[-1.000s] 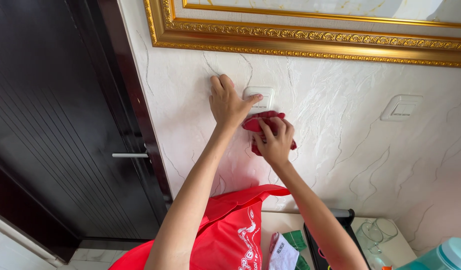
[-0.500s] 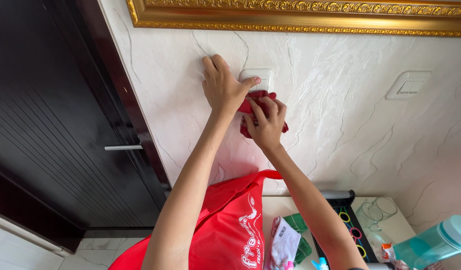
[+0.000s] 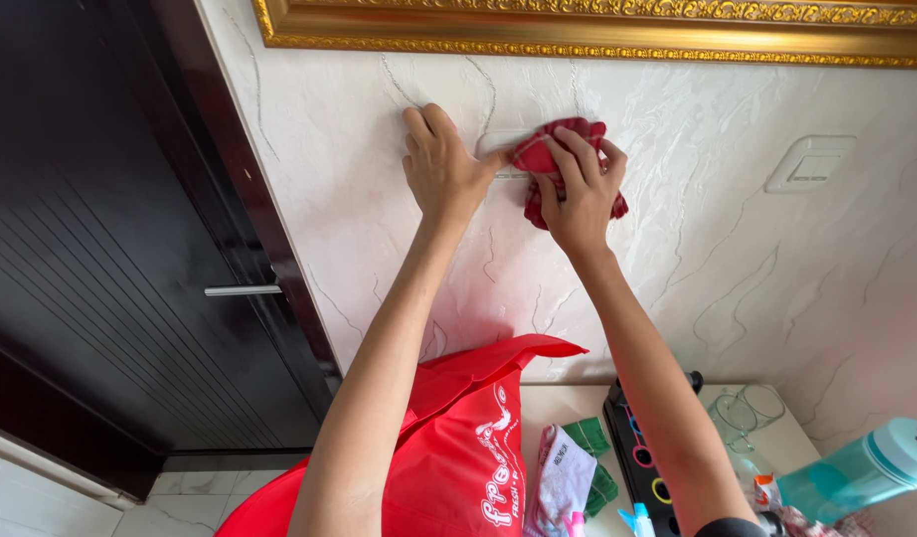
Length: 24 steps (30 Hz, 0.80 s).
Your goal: Cleaning a cabinet and wall switches using a spray bottle and cloth.
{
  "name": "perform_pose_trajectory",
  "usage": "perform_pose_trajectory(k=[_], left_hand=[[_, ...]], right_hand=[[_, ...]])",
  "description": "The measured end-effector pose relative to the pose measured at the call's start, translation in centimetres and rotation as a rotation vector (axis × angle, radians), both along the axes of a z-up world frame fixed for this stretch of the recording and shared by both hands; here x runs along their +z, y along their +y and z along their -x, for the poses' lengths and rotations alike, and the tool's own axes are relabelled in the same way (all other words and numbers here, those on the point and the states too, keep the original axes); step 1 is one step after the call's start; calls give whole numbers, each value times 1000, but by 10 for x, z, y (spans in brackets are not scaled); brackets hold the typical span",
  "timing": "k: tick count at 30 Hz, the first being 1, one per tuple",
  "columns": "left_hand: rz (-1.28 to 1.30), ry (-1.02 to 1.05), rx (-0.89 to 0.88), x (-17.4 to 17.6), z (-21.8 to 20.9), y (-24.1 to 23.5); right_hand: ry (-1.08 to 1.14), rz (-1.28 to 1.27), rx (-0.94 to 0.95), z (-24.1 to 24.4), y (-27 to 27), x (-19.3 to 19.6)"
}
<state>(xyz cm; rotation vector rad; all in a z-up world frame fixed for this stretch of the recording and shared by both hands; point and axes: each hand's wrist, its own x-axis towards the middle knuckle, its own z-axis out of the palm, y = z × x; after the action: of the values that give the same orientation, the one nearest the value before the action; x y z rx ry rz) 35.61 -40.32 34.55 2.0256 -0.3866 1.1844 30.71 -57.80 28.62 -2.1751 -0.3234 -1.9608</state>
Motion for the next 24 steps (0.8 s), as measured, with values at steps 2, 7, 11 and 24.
perform_pose_trajectory(k=[2, 7, 11, 24], left_hand=[[11, 9, -16, 0, 3, 1], [-3, -59, -15, -4, -7, 0], [-30, -62, 9, -7, -12, -2], [-13, -23, -3, -2, -6, 4]], right_hand=[[45, 70, 2, 3, -4, -7], [83, 204, -42, 2, -16, -14], [52, 250, -65, 8, -17, 22], [197, 353, -3, 20, -13, 34]])
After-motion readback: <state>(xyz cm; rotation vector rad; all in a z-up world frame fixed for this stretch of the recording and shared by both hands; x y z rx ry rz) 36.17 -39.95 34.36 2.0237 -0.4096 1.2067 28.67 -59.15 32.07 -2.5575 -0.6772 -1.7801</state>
